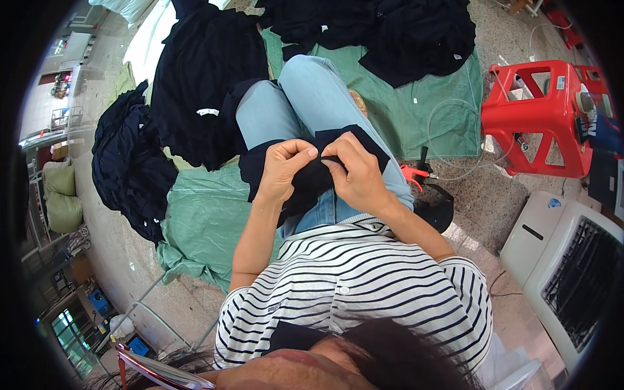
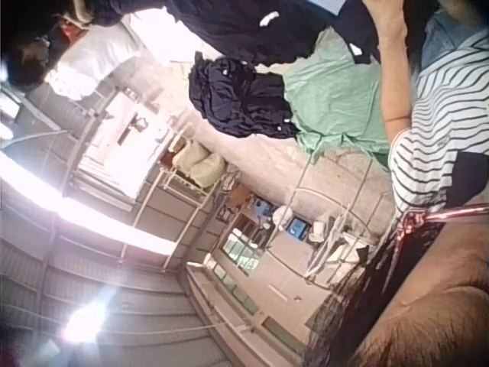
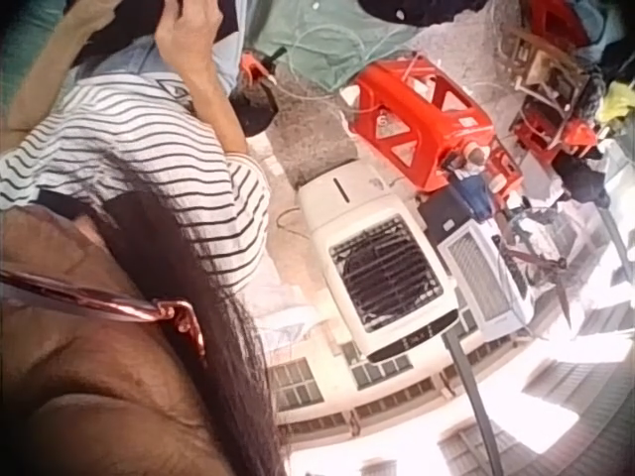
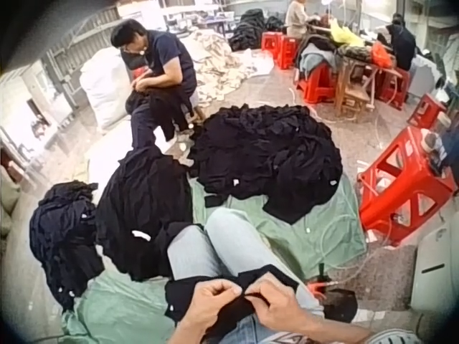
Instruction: Inspecting black garments for quality and checking details in a textile workshop.
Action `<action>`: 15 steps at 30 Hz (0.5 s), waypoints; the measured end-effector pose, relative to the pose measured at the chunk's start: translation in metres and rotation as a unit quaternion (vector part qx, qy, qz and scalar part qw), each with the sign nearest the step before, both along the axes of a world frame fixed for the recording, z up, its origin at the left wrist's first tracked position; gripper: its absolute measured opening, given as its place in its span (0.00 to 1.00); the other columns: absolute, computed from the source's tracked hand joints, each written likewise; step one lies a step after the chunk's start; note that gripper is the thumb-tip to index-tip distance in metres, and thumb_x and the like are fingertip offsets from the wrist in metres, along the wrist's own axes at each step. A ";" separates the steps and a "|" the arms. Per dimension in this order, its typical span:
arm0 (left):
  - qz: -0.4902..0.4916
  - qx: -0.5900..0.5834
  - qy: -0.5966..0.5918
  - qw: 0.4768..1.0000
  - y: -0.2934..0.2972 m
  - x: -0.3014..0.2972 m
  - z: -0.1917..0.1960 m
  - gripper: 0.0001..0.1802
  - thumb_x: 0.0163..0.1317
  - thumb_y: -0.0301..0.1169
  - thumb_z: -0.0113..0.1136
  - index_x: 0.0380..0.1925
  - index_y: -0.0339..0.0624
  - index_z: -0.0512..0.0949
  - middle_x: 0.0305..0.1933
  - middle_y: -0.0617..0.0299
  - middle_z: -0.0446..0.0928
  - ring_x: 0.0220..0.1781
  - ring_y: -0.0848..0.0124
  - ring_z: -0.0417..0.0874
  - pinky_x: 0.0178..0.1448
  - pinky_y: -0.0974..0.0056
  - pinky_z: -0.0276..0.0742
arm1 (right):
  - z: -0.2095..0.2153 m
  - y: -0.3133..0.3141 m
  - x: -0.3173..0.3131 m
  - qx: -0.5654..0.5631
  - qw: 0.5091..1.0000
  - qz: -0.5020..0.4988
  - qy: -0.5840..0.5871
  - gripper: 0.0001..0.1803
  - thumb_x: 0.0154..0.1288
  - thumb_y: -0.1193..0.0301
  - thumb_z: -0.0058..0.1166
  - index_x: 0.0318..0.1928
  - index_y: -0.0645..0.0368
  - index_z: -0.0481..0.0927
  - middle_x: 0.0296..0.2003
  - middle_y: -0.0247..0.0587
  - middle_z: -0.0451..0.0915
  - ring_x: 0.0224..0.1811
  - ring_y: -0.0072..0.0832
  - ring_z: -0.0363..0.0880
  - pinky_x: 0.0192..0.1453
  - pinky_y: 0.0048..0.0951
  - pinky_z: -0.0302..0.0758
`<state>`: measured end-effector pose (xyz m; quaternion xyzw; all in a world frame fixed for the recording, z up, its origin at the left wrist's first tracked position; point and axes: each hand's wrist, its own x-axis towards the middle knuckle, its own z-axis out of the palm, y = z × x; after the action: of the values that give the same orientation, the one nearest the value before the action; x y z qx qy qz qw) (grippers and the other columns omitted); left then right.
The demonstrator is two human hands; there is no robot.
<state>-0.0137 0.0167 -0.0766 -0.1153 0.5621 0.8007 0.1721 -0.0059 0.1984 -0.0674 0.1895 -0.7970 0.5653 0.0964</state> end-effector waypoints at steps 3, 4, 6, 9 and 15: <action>-0.031 -0.036 0.015 0.999 -0.003 0.000 0.003 0.04 0.62 0.24 0.69 0.32 0.34 0.85 0.31 0.69 0.81 0.31 0.85 0.75 0.36 0.77 0.70 | 0.001 -0.003 0.002 0.031 0.998 -0.018 0.046 0.14 0.52 0.87 0.65 0.39 0.64 0.78 0.33 0.43 0.76 0.28 0.37 0.79 0.28 0.32 0.76; -0.038 -0.054 0.022 0.998 -0.003 0.000 0.006 0.04 0.62 0.24 0.69 0.32 0.34 0.85 0.30 0.69 0.81 0.31 0.85 0.75 0.36 0.77 0.69 | 0.001 -0.003 0.003 0.031 0.998 -0.018 0.046 0.14 0.52 0.87 0.65 0.39 0.64 0.78 0.33 0.43 0.76 0.28 0.37 0.79 0.28 0.32 0.76; -0.046 -0.072 0.029 0.996 -0.003 0.000 0.011 0.04 0.62 0.24 0.69 0.32 0.34 0.85 0.30 0.70 0.81 0.31 0.85 0.74 0.35 0.77 0.69 | 0.001 -0.004 0.004 0.043 0.996 -0.027 0.080 0.15 0.50 0.87 0.67 0.39 0.65 0.80 0.32 0.43 0.76 0.27 0.36 0.79 0.27 0.32 0.76; -0.052 -0.163 0.087 0.981 -0.001 0.002 0.015 0.05 0.62 0.25 0.69 0.32 0.34 0.85 0.29 0.71 0.81 0.31 0.86 0.74 0.34 0.77 0.68 | 0.002 -0.003 0.005 0.046 0.993 -0.036 0.098 0.16 0.48 0.87 0.68 0.39 0.65 0.81 0.31 0.42 0.77 0.27 0.35 0.79 0.28 0.31 0.77; -0.036 -0.133 0.068 0.988 -0.001 0.004 0.012 0.06 0.62 0.26 0.69 0.31 0.33 0.84 0.29 0.72 0.81 0.31 0.86 0.73 0.34 0.77 0.69 | 0.001 -0.004 0.004 0.044 0.995 -0.020 0.091 0.16 0.48 0.87 0.68 0.39 0.65 0.81 0.32 0.42 0.78 0.28 0.35 0.80 0.28 0.30 0.77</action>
<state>-0.0096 0.0155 -0.0647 -0.0624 0.6778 0.7180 0.1456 -0.0020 0.1944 -0.0666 0.2284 -0.8126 0.5082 0.1713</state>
